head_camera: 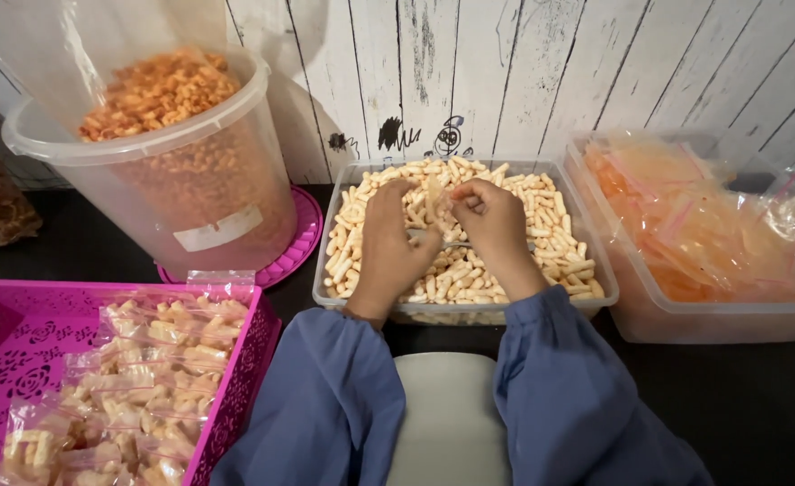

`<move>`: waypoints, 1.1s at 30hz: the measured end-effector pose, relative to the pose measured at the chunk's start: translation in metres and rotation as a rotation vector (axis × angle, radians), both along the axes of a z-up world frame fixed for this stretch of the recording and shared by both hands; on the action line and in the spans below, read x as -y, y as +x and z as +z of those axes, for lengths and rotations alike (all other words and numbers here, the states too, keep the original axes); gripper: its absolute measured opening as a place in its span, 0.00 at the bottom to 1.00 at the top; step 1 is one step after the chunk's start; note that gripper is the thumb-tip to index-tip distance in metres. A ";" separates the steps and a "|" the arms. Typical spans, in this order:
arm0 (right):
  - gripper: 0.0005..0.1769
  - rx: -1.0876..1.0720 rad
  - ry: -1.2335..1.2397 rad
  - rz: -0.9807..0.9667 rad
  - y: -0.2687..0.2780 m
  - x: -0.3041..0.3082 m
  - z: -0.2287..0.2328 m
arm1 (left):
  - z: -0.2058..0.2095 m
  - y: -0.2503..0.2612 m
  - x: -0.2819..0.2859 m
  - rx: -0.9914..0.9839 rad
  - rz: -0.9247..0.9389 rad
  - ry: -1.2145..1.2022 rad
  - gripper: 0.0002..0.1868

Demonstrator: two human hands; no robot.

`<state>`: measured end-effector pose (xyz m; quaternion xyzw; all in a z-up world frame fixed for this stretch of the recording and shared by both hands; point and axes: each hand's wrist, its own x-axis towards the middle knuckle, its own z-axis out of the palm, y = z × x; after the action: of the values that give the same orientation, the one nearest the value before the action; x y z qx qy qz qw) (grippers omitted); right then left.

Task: Manually packaging snack pieces into small plastic bags, weighing each bag on a digital scale for portion control, and organizing the finished bags in a basket.

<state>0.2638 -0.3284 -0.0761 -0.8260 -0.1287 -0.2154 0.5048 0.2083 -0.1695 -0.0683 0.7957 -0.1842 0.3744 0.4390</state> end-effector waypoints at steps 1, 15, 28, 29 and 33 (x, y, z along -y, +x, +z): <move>0.05 0.000 -0.001 -0.001 -0.001 0.001 0.004 | 0.002 -0.004 0.001 0.000 -0.001 -0.001 0.30; 0.16 -0.022 -0.060 0.166 -0.009 0.011 0.020 | -0.017 0.008 0.001 -0.072 0.109 0.284 0.41; 0.19 -0.551 -0.948 -0.160 0.061 0.080 -0.059 | -0.014 0.016 -0.015 0.019 0.157 -0.154 0.48; 0.15 -0.543 -0.924 -0.151 0.059 0.079 -0.057 | -0.015 0.016 -0.016 0.003 0.165 -0.171 0.47; 0.13 -0.454 -0.612 -0.023 0.016 0.072 -0.010 | -0.018 0.021 -0.021 0.031 0.209 -0.146 0.37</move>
<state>0.2801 -0.4000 -0.0864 -0.9666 -0.0627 0.0159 0.2482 0.2297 -0.1489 -0.0859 0.7707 -0.0792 0.4427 0.4514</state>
